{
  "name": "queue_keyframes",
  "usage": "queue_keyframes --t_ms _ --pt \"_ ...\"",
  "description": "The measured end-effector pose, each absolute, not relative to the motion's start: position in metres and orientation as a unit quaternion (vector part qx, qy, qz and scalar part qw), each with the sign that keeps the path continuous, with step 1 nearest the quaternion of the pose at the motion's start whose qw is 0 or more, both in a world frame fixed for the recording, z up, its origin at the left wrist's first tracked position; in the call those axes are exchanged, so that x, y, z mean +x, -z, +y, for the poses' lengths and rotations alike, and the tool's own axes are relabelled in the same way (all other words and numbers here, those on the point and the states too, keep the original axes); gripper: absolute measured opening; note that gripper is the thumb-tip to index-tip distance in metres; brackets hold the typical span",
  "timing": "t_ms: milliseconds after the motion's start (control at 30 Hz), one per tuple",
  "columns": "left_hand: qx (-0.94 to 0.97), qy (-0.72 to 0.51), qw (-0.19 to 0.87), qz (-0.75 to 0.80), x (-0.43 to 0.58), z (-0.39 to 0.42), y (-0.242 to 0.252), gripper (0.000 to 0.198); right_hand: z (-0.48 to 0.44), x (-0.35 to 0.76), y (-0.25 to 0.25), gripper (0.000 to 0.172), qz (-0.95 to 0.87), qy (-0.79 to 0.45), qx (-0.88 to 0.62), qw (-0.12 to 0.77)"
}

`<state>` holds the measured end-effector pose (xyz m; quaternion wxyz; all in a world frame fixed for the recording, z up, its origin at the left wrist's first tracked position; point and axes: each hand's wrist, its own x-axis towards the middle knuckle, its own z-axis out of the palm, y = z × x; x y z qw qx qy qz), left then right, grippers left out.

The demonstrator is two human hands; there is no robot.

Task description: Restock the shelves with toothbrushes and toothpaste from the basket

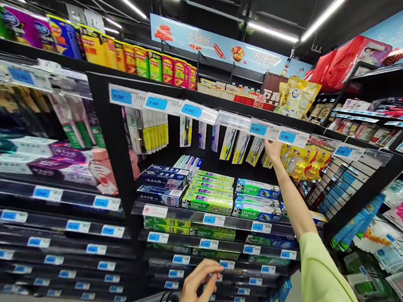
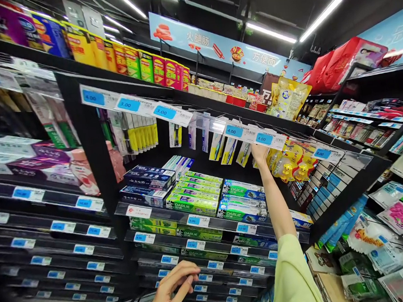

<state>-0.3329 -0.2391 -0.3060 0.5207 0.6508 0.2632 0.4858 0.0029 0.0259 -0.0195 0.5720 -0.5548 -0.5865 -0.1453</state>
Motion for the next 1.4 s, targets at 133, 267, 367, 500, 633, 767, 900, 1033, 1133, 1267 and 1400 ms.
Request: queue_keyframes --t_ms 133,267,367,500,633,767,900,1033,1133,1267,1400 --pt "0.654 -0.471 0.527 0.27 -0.333 -0.242 0.304 0.028 0.026 0.002 0.024 0.023 -0.563 0.129 -0.609 0.543" --pt "0.656 -0.47 0.516 0.286 -0.337 -0.247 0.295 0.028 0.012 -0.003 0.027 0.026 -0.609 0.122 -0.612 0.49" --pt "0.654 -0.422 0.551 0.301 -0.341 -0.25 0.292 0.026 -0.02 -0.027 0.033 0.032 -0.646 0.083 -0.588 0.479" --pt "0.706 -0.334 0.564 0.268 -0.349 -0.254 0.306 0.028 -0.094 -0.071 0.041 0.031 -0.759 -0.041 -0.511 0.402" --pt "0.76 -0.299 0.533 0.22 -0.357 -0.262 0.336 0.03 -0.162 -0.109 0.062 0.033 -0.895 -0.15 -0.398 0.137" --pt "0.759 -0.299 0.518 0.256 -0.368 -0.272 0.367 0.03 -0.183 -0.15 0.127 0.04 -0.888 -0.325 -0.322 -0.042" --pt "0.715 -0.312 0.535 0.324 -0.385 -0.284 0.4 0.029 -0.178 -0.193 0.242 0.033 -0.802 -0.451 -0.393 -0.005" --pt "0.649 -0.295 0.563 0.418 -0.404 -0.297 0.444 0.029 -0.188 -0.216 0.37 0.04 -0.706 -0.499 -0.5 0.048" --pt "0.599 -0.255 0.558 0.515 -0.418 -0.306 0.484 0.03 -0.214 -0.215 0.442 0.038 -0.691 -0.499 -0.523 -0.016" --pt "0.54 -0.203 0.558 0.596 -0.437 -0.315 0.542 0.032 -0.258 -0.205 0.497 0.028 -0.674 -0.505 -0.534 -0.068" --pt "0.502 -0.174 0.544 0.649 -0.455 -0.313 0.602 0.03 -0.285 -0.198 0.538 0.03 -0.641 -0.536 -0.543 -0.082"
